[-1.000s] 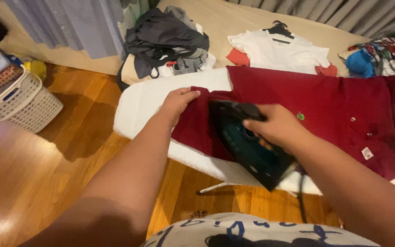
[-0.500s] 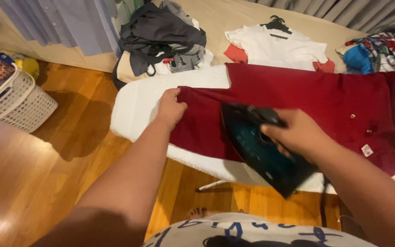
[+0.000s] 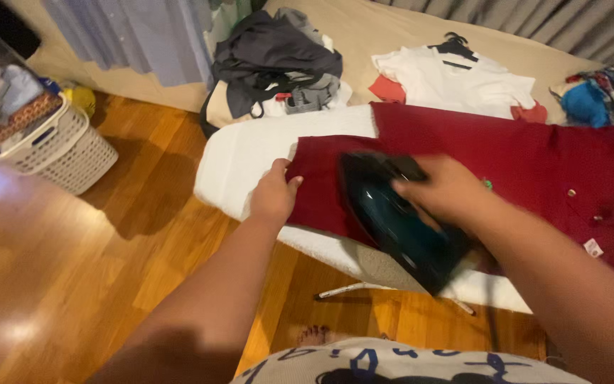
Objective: The person irons a red polo shirt on an ironing board, smoothing the fabric and using a steam iron. After finishing, they place the shirt on a hanger and set it on a nearby bed. The person then begins to iron a white polo shirt.
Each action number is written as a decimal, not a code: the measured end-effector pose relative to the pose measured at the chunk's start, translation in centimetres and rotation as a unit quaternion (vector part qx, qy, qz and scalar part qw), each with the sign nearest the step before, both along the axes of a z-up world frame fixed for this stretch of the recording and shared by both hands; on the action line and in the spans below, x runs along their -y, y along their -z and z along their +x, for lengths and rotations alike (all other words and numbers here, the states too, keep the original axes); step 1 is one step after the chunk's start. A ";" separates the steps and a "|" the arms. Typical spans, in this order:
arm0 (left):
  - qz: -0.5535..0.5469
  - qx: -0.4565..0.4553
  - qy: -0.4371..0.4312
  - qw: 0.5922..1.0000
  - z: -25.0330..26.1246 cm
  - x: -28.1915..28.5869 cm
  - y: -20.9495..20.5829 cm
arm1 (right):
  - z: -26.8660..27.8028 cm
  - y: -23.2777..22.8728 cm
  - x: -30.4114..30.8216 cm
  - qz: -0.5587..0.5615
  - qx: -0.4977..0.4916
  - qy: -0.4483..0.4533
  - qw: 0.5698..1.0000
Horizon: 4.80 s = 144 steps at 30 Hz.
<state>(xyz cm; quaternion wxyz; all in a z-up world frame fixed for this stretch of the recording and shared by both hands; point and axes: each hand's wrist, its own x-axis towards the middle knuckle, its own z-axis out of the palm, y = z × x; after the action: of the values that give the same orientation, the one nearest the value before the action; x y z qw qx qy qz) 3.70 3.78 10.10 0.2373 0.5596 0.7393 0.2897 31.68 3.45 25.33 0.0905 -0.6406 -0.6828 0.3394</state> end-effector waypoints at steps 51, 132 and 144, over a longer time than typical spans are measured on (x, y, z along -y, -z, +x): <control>0.131 -0.085 0.745 0.649 41.6 -4.4 -5.3 | 22.1 -2.4 22.3 -0.083 -0.063 0.285 0.953; 0.272 0.056 0.511 0.813 38.7 3.9 -4.9 | 36.1 -5.4 18.1 0.000 -0.102 0.460 0.882; 0.190 0.018 0.441 0.877 61.4 3.6 -6.2 | 56.1 0.5 6.5 0.028 -0.240 0.395 0.886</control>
<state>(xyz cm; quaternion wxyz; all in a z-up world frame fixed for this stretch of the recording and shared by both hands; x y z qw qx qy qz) 65.05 0.16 16.35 0.2421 0.8568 0.3423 0.3001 87.77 -3.03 24.83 0.3963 -0.7538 -0.3396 0.3993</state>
